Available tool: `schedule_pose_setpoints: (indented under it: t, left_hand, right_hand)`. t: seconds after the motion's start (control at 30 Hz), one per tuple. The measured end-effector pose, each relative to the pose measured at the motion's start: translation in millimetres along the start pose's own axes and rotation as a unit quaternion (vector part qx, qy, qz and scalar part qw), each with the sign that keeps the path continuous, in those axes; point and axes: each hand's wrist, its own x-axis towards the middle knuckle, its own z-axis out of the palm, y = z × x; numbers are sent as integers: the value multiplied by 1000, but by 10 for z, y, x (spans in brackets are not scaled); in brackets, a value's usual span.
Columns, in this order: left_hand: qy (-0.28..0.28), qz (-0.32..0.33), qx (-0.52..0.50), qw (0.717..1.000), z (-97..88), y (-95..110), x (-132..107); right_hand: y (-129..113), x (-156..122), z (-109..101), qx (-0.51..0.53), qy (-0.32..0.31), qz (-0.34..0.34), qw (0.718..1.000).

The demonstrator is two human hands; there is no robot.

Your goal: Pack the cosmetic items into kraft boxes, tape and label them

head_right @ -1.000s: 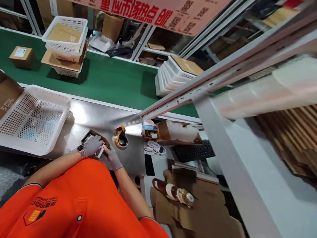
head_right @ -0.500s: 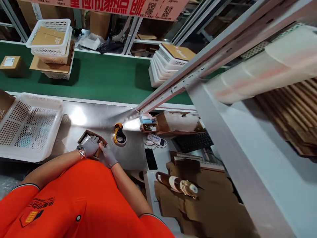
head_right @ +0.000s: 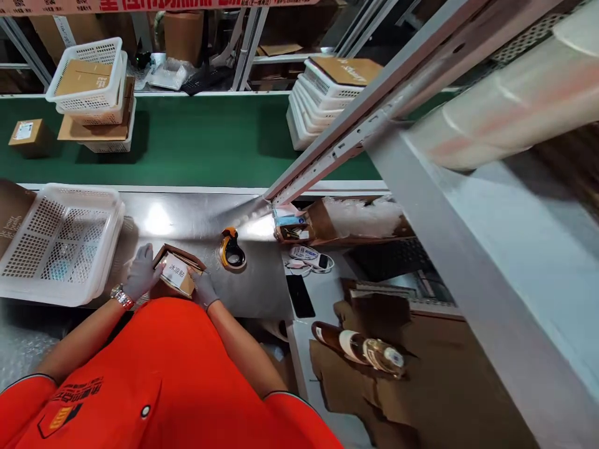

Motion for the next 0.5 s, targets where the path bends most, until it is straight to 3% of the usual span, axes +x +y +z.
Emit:
schedule_pose_setpoints:
  t: [0.13, 0.23, 0.37, 0.5]
  left_hand:
    - [-143, 89, 34, 985, -58, 9, -160]
    - [-177, 108, 74, 976, -112, 103, -139]
    - [-160, 45, 89, 982, -31, 196, 3]
    - [-101, -61, 51, 992, 255, 207, 126]
  right_hand:
    - [-26, 18, 0, 9, -7, 18, 1000]
    - [-68, 4, 13, -12, -5, 33, 999]
    - [-154, -91, -30, -57, -37, 36, 997]
    - [-418, -145, -132, -93, -124, 1, 988]
